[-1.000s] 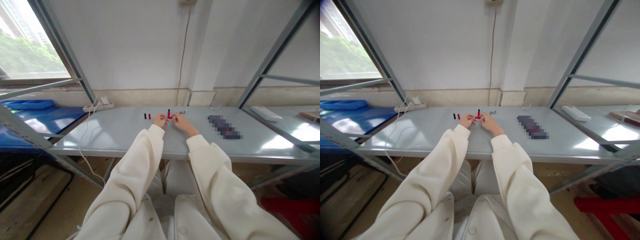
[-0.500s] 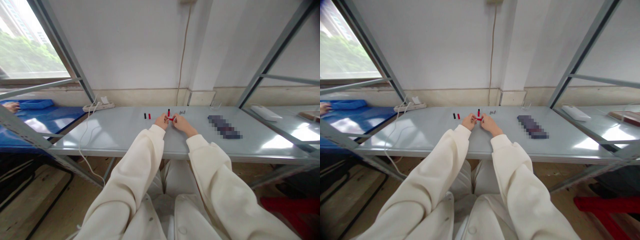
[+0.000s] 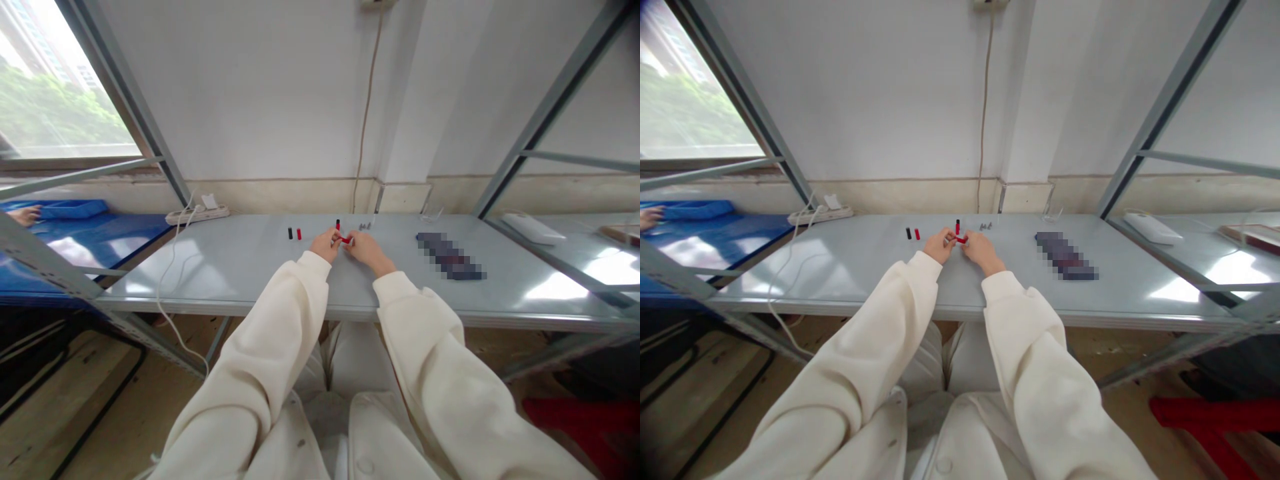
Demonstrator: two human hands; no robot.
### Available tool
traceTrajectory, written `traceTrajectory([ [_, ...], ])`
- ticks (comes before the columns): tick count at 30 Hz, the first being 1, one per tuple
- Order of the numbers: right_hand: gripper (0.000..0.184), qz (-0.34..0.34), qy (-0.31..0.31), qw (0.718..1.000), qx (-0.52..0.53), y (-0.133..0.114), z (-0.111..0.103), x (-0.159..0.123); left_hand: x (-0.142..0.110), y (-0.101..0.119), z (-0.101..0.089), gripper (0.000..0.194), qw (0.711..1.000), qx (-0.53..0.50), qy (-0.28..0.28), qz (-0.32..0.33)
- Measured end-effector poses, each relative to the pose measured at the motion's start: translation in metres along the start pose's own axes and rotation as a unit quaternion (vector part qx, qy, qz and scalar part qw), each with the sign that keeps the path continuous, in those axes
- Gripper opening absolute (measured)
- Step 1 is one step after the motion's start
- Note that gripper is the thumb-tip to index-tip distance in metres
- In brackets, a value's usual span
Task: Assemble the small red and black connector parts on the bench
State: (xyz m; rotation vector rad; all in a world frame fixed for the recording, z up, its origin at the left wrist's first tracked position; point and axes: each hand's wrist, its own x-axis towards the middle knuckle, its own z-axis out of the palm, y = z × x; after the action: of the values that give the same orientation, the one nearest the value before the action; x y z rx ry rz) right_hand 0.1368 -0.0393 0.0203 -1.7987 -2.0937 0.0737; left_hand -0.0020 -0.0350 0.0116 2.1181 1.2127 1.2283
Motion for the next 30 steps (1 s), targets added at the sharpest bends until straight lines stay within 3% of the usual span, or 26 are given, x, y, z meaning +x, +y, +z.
traceTrajectory([
  [11,0.016,-0.049,0.029,0.998,0.005,-0.006,-0.002,-0.001,0.000,0.001,-0.003,0.011,0.999,-0.018,0.044,-0.017],
  [14,0.016,-0.057,0.030,0.997,0.043,-0.011,0.004,0.002,0.004,0.002,-0.009,0.011,0.990,-0.063,0.111,-0.051],
  [17,0.014,-0.050,0.018,0.996,0.077,-0.021,0.010,0.008,0.010,-0.002,-0.024,0.007,0.955,-0.148,0.233,-0.106],
  [21,0.011,-0.035,0.000,0.994,0.100,-0.038,0.017,0.020,0.013,-0.020,-0.054,0.011,0.877,-0.257,0.343,-0.217],
  [24,0.012,-0.041,-0.013,0.992,0.123,-0.053,0.025,0.033,0.009,-0.037,-0.073,0.014,0.845,-0.275,0.370,-0.272],
  [30,0.016,-0.025,-0.021,0.995,0.093,-0.077,0.042,0.056,0.001,-0.051,-0.084,0.017,0.833,-0.275,0.366,-0.309],
])
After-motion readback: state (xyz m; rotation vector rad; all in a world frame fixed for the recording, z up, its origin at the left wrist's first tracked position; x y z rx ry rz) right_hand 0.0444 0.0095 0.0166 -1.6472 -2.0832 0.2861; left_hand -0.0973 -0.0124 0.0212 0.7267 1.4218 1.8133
